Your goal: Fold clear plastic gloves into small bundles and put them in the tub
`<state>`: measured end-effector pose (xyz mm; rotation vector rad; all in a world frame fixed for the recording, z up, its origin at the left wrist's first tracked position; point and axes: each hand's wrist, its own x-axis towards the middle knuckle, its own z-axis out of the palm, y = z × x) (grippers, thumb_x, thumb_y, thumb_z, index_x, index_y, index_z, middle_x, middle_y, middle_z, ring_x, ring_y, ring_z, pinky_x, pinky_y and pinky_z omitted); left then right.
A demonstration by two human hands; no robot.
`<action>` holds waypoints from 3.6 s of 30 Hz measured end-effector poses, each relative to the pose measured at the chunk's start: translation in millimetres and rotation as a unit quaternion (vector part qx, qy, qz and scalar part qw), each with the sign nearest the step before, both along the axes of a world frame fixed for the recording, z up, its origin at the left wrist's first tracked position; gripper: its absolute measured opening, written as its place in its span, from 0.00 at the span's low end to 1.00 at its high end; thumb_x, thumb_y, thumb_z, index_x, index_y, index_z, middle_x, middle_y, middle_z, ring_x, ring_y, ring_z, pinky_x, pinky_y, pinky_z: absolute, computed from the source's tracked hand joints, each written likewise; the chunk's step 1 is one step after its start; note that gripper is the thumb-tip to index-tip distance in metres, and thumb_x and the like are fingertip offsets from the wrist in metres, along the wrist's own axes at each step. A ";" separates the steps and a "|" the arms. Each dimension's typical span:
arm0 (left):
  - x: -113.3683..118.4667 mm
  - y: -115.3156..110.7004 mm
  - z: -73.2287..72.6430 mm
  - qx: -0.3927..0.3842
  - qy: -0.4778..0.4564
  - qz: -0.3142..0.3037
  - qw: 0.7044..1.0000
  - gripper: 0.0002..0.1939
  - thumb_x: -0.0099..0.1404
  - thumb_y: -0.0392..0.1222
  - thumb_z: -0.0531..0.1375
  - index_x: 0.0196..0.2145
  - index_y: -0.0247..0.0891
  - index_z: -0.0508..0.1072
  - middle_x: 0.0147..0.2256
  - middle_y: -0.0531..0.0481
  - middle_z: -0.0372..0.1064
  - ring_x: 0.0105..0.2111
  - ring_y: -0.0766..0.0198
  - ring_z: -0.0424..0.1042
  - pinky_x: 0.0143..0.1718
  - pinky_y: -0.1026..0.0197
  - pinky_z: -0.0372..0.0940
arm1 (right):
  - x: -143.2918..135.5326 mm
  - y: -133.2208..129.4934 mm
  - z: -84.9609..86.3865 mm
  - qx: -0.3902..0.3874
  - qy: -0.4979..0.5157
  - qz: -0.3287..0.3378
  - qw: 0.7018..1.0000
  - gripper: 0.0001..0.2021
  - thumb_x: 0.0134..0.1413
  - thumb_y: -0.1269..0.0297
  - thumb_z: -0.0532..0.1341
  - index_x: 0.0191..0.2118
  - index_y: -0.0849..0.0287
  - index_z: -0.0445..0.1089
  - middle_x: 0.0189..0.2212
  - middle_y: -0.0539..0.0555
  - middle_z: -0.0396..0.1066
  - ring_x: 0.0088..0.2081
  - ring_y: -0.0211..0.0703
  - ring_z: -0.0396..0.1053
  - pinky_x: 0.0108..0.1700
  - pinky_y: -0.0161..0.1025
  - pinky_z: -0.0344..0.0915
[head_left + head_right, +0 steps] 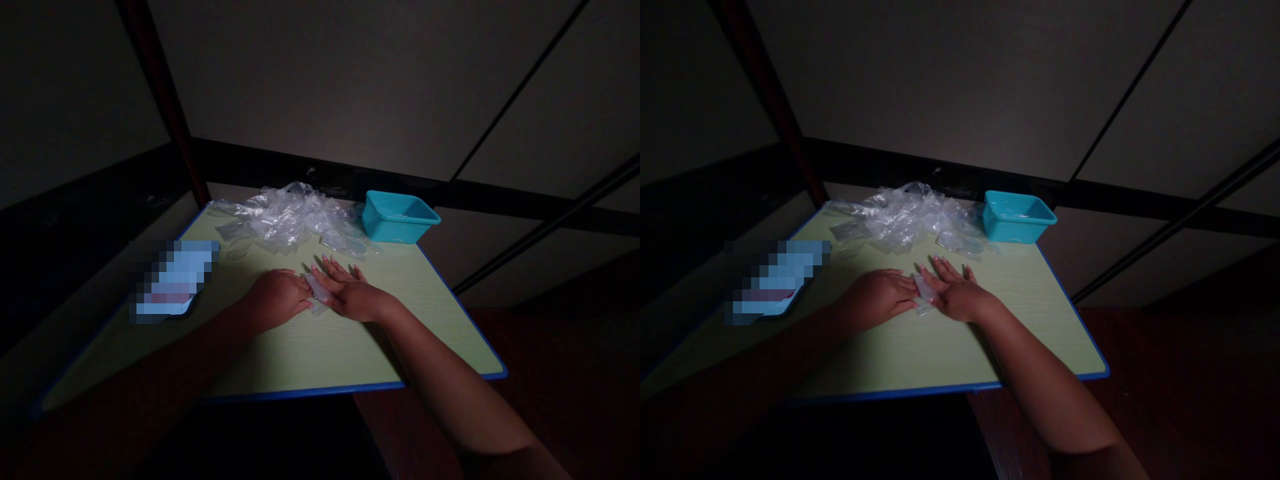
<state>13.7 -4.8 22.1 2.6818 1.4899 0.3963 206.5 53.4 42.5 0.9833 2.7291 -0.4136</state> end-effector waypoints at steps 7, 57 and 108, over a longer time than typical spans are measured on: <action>1.8 -2.6 9.1 0.035 0.007 0.075 0.997 0.10 0.59 0.43 0.62 0.36 0.36 0.72 0.38 0.43 0.68 0.42 0.52 0.65 0.42 0.53 0.62 | 2.5 0.3 -4.9 0.006 0.007 0.022 1.000 0.31 0.63 0.63 0.47 0.67 0.47 0.30 0.67 0.54 0.19 0.67 0.48 0.22 0.61 0.64 0.35; -9.6 15.1 -31.4 0.006 -0.177 0.136 0.975 0.14 0.46 0.42 0.70 0.26 0.39 0.69 0.47 0.47 0.62 0.51 0.51 0.56 0.53 0.51 0.55 | -1.5 -4.6 -2.0 0.053 0.086 0.053 0.994 0.37 0.53 0.71 0.58 0.66 0.54 0.43 0.67 0.57 0.35 0.67 0.48 0.34 0.62 0.62 0.36; -1.3 13.1 -26.3 0.010 -0.188 0.157 0.969 0.05 0.51 0.36 0.64 0.24 0.38 0.70 0.47 0.46 0.65 0.50 0.51 0.58 0.52 0.51 0.57 | -7.8 -18.6 6.5 -0.032 0.229 0.145 0.962 0.05 0.55 0.75 0.58 0.33 0.60 0.70 0.32 0.52 0.71 0.35 0.37 0.67 0.40 0.34 0.59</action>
